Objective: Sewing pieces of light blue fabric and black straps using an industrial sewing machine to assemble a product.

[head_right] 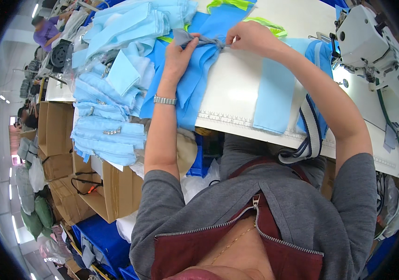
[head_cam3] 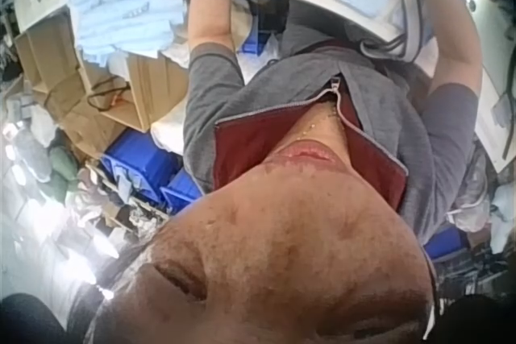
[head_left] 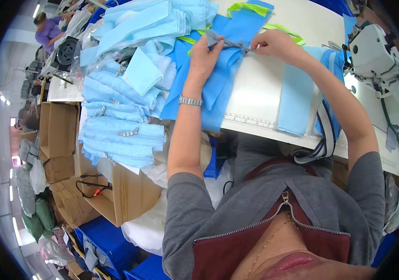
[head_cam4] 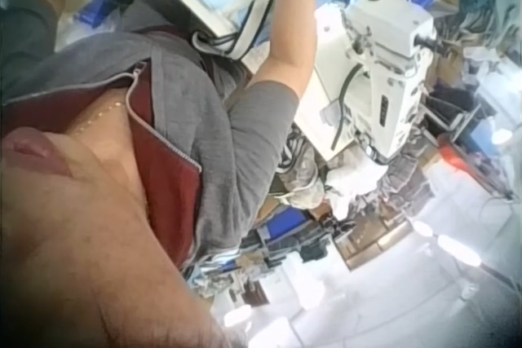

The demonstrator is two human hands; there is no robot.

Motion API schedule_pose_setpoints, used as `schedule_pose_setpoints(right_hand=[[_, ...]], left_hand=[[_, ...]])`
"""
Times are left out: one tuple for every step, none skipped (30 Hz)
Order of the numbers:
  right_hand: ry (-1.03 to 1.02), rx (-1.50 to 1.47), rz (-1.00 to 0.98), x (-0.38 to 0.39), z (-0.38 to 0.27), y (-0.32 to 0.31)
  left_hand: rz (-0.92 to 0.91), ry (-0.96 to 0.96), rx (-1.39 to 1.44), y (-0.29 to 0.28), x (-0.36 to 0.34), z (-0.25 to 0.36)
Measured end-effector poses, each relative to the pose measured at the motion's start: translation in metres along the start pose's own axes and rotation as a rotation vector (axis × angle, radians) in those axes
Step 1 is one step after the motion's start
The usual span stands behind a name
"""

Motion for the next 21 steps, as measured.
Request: schedule_pose_setpoints(right_hand=[[-0.025,0.118,0.027,0.006,-0.007,0.0],[-0.05,0.235,0.054,0.01,-0.012,0.0],[-0.054,0.236,0.053,0.011,-0.009,0.002],[-0.076,0.283,0.104,0.015,-0.006,0.003],[-0.098,0.33,0.154,0.017,-0.004,0.003],[-0.097,0.331,0.155,0.017,0.0,0.003],[-0.055,0.335,0.115,0.016,0.001,0.003],[-0.013,0.339,0.076,0.014,0.001,0.003],[-0.013,0.339,0.077,0.013,-0.004,0.003],[0.013,0.263,0.112,0.012,-0.008,0.001],[0.037,0.187,0.146,0.013,-0.01,-0.002],[0.035,0.187,0.149,0.008,-0.008,-0.003],[-0.012,0.25,0.239,0.002,-0.007,-0.008],[-0.057,0.314,0.329,-0.004,-0.006,-0.014],[-0.061,0.313,0.332,-0.012,-0.002,-0.016],[-0.147,0.339,0.364,-0.02,-0.006,-0.019],[-0.236,0.36,0.393,-0.028,-0.01,-0.017],[-0.237,0.354,0.396,-0.038,-0.01,-0.014],[-0.235,0.367,0.289,-0.05,-0.008,-0.006],[-0.236,0.378,0.182,-0.06,-0.005,0.003],[-0.236,0.377,0.189,-0.066,-0.001,0.009]], left_hand=[[0.094,-0.017,-0.112,-0.007,0.0,-0.004],[0.188,-0.034,-0.225,-0.014,0.002,-0.007],[0.191,-0.035,-0.227,-0.016,0.003,-0.011],[0.236,-0.1,-0.322,-0.019,0.003,-0.012],[0.281,-0.166,-0.417,-0.022,0.003,-0.013],[0.281,-0.164,-0.416,-0.021,0.003,-0.012],[0.291,-0.118,-0.444,-0.021,0.003,-0.009],[0.302,-0.072,-0.473,-0.021,0.004,-0.006],[0.302,-0.07,-0.473,-0.022,0.004,-0.006],[0.268,-0.144,-0.473,-0.023,0.004,-0.01],[0.235,-0.217,-0.474,-0.024,0.004,-0.014],[0.237,-0.215,-0.476,-0.027,0.005,-0.013],[0.183,-0.224,-0.543,-0.026,0.004,-0.009],[0.129,-0.233,-0.608,-0.025,0.003,-0.007],[0.131,-0.232,-0.612,-0.026,0.003,-0.005],[0.08,-0.176,-0.605,-0.023,0.001,-0.001],[0.026,-0.126,-0.6,-0.02,0.0,0.001],[0.024,-0.127,-0.606,-0.02,0.0,0.002],[0.007,0.094,-0.642,-0.012,-0.002,0.019],[-0.009,0.314,-0.676,-0.006,-0.001,0.034],[-0.01,0.32,-0.68,-0.003,-0.003,0.037]])
Point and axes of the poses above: each hand's wrist, its own x-axis away from the middle knuckle, its own y-axis out of the palm, z = x × y, the point moved 6 cm from there along -x, towards the middle knuckle, and after that the axes turned 9 degrees about -z, right-handed, at the moved point
